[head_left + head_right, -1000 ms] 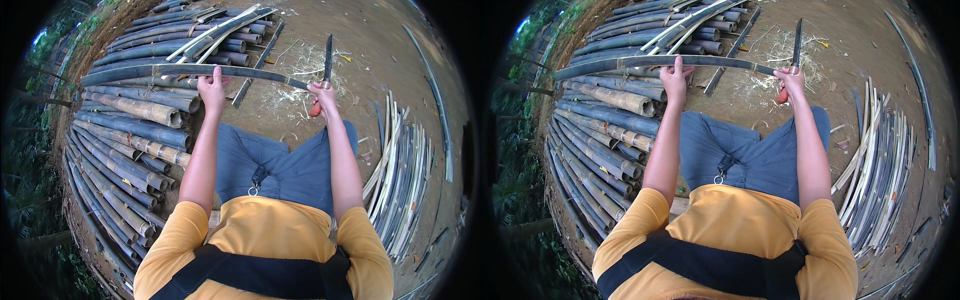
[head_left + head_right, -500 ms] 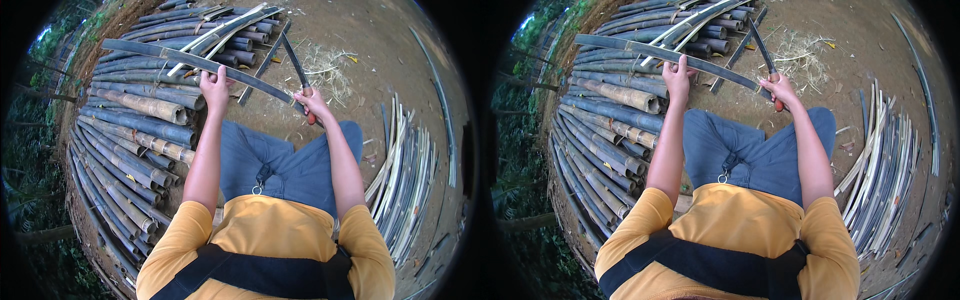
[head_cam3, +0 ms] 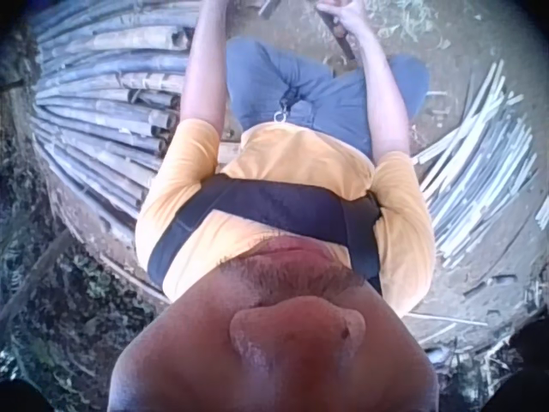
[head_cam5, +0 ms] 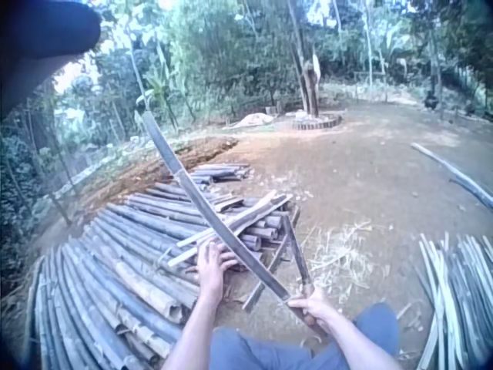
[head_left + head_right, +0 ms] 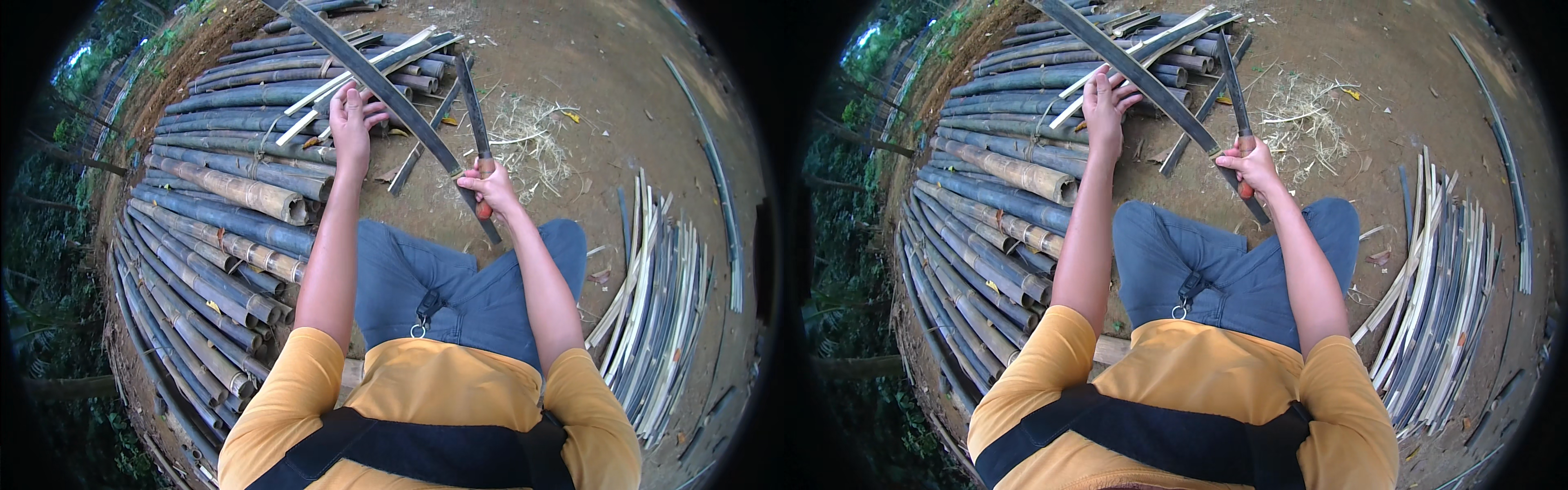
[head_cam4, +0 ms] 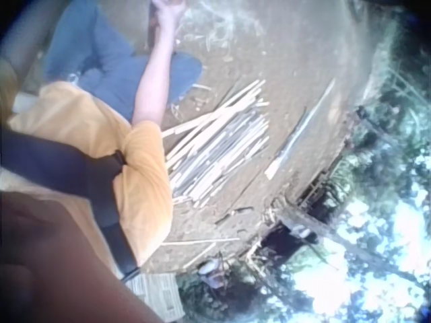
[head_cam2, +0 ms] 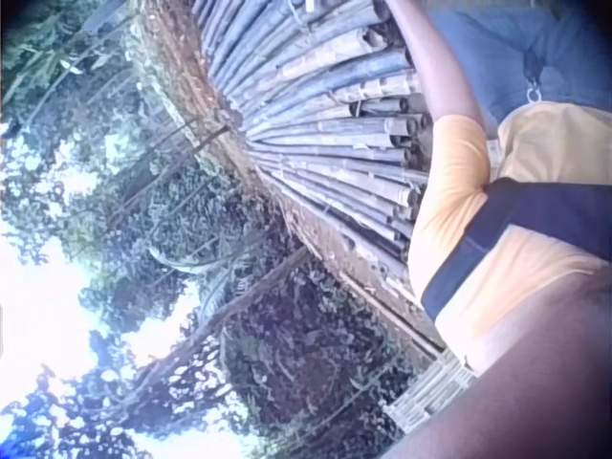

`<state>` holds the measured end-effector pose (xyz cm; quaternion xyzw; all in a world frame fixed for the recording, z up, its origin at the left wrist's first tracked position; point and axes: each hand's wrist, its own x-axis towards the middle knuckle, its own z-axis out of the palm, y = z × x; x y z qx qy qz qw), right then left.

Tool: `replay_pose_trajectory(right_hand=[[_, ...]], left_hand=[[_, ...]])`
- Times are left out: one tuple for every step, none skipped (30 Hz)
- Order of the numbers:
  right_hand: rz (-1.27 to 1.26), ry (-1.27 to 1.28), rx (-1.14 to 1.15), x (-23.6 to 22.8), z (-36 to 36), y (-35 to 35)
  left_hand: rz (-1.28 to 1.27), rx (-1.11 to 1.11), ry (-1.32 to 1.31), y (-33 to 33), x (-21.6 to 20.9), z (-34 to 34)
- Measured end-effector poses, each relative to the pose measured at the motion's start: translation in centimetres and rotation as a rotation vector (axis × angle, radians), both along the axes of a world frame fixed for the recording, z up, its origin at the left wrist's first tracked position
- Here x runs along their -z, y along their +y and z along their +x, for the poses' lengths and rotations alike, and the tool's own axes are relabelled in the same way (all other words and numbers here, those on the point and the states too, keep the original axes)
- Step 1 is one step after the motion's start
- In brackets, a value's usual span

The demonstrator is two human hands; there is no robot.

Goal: The person shaves and thins out long strips of bamboo using a knife and a machete while sitting on the ground next to a pile of bamboo poles.

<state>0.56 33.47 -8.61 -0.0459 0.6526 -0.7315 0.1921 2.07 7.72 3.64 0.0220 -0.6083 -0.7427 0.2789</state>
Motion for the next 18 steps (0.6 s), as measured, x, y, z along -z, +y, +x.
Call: replay_pose_trajectory(right_hand=[[-0.030,0.002,0.032,-0.2,-0.1,-0.1],[-0.069,0.023,0.084,-0.9,0.0,-0.3],[-0.106,0.016,0.102,-1.2,-0.2,-0.4],[-0.142,0.006,0.120,-1.5,-0.4,-0.6],[-0.179,-0.005,0.139,-1.6,-0.4,-0.7],[-0.196,-0.018,0.154,-2.1,-0.3,-1.1],[-0.233,-0.013,0.157,-2.2,-0.2,-1.4],[-0.270,-0.009,0.158,-2.1,-0.4,-1.7],[-0.308,-0.002,0.159,-2.2,-0.6,-1.9],[-0.336,0.003,0.181,-2.4,-0.6,-2.1],[-0.366,-0.010,0.188,-2.6,-0.7,-2.1],[-0.396,-0.022,0.196,-2.9,-1.0,-2.1],[-0.431,-0.037,0.196,-3.3,-1.0,-2.5],[-0.445,-0.039,0.192,-3.9,-1.1,-2.9],[-0.452,-0.044,0.180,-4.4,-1.1,-3.3],[-0.455,-0.050,0.184,-4.3,-1.2,-3.1],[-0.455,-0.057,0.189,-4.2,-1.3,-2.9],[-0.459,-0.068,0.187,-4.0,-1.5,-2.7]], left_hand=[[0.027,0.014,0.008,0.7,0.7,0.3],[-0.046,0.025,-0.058,1.2,2.6,1.0],[-0.064,0.034,-0.121,2.3,4.9,1.7],[-0.129,0.057,-0.223,3.6,7.2,2.6],[-0.094,0.145,-0.295,5.0,9.4,3.8],[-0.101,0.217,-0.353,6.3,11.4,4.9],[-0.148,0.265,-0.358,7.7,13.2,5.8],[-0.159,0.318,-0.336,8.9,14.9,6.4],[-0.157,0.367,-0.318,10.0,16.3,6.7],[-0.223,0.399,-0.325,10.8,17.1,7.1],[-0.291,0.429,-0.333,11.7,17.0,7.7],[-0.060,0.455,-0.281,12.8,16.8,7.9],[-0.051,0.422,-0.260,12.9,17.1,7.6],[-0.043,0.389,-0.237,12.6,17.4,7.0],[-0.035,0.356,-0.215,12.3,17.8,6.7],[-0.028,0.327,-0.298,12.6,17.4,6.5],[-0.020,0.299,-0.382,13.1,16.6,6.4],[-0.013,0.270,-0.466,13.4,15.9,6.4]])
